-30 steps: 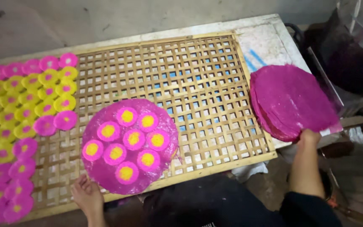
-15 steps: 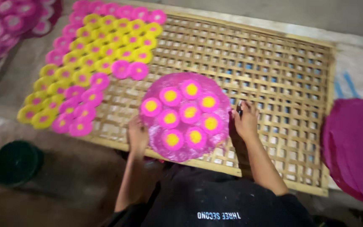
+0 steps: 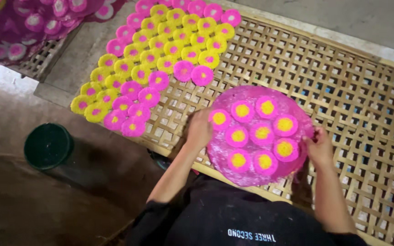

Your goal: The person arranges pink and yellow circular decorative items on a woven bamboo mat. They pick up the items from a plastic-covered pile and place them in neat rows on the mat.

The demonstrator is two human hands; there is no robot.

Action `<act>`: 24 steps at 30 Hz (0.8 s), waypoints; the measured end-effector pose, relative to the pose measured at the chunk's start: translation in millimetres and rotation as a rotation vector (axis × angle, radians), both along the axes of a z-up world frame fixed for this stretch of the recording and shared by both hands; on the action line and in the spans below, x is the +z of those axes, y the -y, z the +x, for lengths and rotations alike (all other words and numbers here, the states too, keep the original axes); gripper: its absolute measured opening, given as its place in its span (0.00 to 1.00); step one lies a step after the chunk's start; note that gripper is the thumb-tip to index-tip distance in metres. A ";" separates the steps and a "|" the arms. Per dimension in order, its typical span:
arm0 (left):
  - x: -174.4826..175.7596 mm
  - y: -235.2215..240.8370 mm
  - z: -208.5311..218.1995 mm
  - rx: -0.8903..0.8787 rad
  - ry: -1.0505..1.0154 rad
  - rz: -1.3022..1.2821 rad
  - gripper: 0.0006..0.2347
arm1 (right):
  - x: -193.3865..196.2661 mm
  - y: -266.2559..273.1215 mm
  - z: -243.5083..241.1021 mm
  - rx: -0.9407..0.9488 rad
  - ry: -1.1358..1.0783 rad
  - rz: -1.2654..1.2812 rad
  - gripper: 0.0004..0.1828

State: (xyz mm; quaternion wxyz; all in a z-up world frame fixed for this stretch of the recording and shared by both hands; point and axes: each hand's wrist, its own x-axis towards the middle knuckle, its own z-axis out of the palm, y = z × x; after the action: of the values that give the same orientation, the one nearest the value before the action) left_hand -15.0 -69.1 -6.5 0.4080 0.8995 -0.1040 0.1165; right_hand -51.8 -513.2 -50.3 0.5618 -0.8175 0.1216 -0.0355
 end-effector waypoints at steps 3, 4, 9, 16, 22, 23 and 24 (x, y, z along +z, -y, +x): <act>-3.7 16.9 29.4 -0.145 -0.052 0.227 0.22 | 44.5 -19.8 -2.0 -0.019 -0.065 -0.515 0.25; -2.4 19.4 39.4 -0.175 -0.070 0.339 0.23 | 58.3 -35.2 -0.5 -0.045 0.050 -0.630 0.25; 16.9 10.0 57.2 -0.351 -0.133 0.484 0.21 | 85.2 -131.5 4.8 0.031 -0.312 -0.210 0.17; 54.2 -23.1 2.4 -0.483 -0.114 0.195 0.13 | 37.9 -249.3 4.9 0.108 -0.638 1.135 0.28; -9.6 -109.2 70.1 -0.022 -0.619 -0.616 0.16 | 15.8 -329.5 119.1 0.356 -0.432 0.594 0.20; -23.4 -123.2 82.9 0.014 -0.585 -0.672 0.14 | 9.6 -349.9 143.0 0.380 -0.458 0.689 0.20; -33.1 -135.4 96.8 0.046 -0.546 -0.726 0.12 | 4.3 -370.1 166.2 0.439 -0.386 0.539 0.19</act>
State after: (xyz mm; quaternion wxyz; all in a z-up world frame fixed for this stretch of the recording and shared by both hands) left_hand 81.8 66.3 -39.6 0.7069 0.6980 0.0749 -0.0869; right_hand 114.4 -143.1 -46.0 0.7174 -0.6387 0.0525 0.2731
